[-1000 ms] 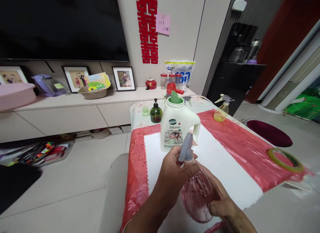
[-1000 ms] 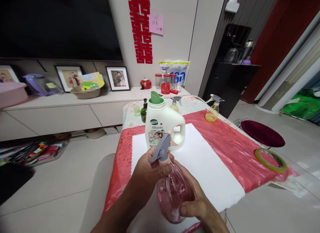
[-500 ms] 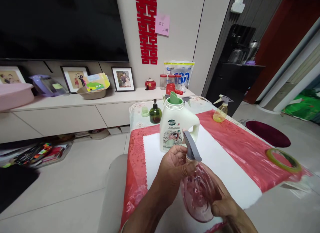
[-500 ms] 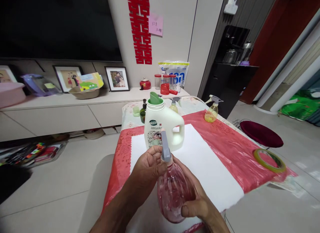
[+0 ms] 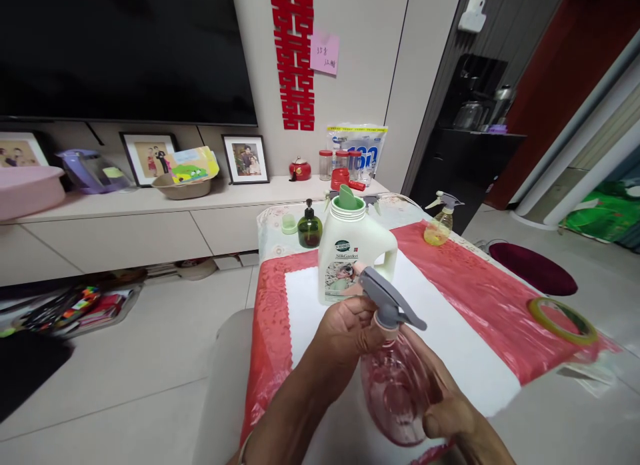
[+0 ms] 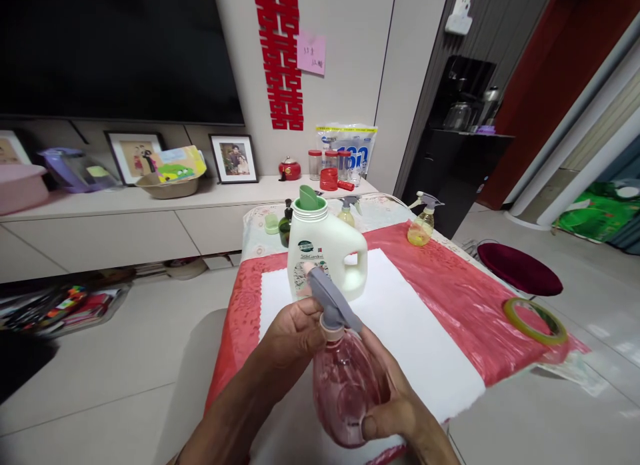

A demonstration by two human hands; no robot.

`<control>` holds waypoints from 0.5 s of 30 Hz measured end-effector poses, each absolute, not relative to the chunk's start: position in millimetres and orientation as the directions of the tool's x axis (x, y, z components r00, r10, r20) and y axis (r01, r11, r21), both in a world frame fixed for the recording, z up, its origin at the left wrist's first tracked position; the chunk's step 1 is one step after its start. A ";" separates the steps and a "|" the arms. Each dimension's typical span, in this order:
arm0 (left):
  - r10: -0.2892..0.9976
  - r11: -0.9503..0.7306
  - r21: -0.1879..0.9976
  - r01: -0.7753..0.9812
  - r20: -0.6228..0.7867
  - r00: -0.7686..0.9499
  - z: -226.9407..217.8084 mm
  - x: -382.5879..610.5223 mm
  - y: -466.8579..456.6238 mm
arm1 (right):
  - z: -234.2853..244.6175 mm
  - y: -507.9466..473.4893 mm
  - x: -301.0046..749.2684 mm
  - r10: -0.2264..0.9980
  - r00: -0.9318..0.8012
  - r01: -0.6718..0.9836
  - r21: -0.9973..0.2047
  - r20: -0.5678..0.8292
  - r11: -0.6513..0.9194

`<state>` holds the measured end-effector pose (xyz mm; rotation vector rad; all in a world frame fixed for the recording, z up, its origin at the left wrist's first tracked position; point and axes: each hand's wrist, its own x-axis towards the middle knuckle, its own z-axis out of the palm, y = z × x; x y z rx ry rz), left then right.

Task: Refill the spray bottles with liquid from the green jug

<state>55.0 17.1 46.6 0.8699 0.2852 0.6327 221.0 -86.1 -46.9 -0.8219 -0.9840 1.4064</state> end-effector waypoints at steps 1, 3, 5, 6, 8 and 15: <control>0.659 0.452 0.783 -0.427 0.030 0.751 48.0 56.8 15.0 | -47.0 -86.5 220.6 0.995 -0.076 -0.403 -0.914 0.068 0.031; 0.742 0.390 0.779 -0.491 0.050 0.669 50.0 60.2 10.0 | -42.6 -87.0 218.6 0.995 -0.079 -0.404 -0.914 0.068 0.031; 0.807 0.342 0.772 -0.536 0.051 0.588 49.7 63.0 5.7 | -34.7 -87.8 217.3 0.996 -0.072 -0.362 -0.932 0.045 0.016; 0.832 0.323 0.767 -0.555 0.049 0.552 48.9 64.0 4.3 | -30.9 -88.6 217.4 0.998 -0.058 -0.321 -0.947 0.026 0.006; 0.870 0.299 0.745 -0.596 0.045 0.492 47.5 64.5 3.7 | -25.1 -90.8 219.5 0.999 -0.026 -0.232 -0.972 -0.019 -0.025; 0.977 0.125 0.562 -0.818 0.072 0.199 73.9 42.0 26.4 | -31.7 -110.4 240.2 0.992 0.009 -0.109 -0.986 -0.130 -0.128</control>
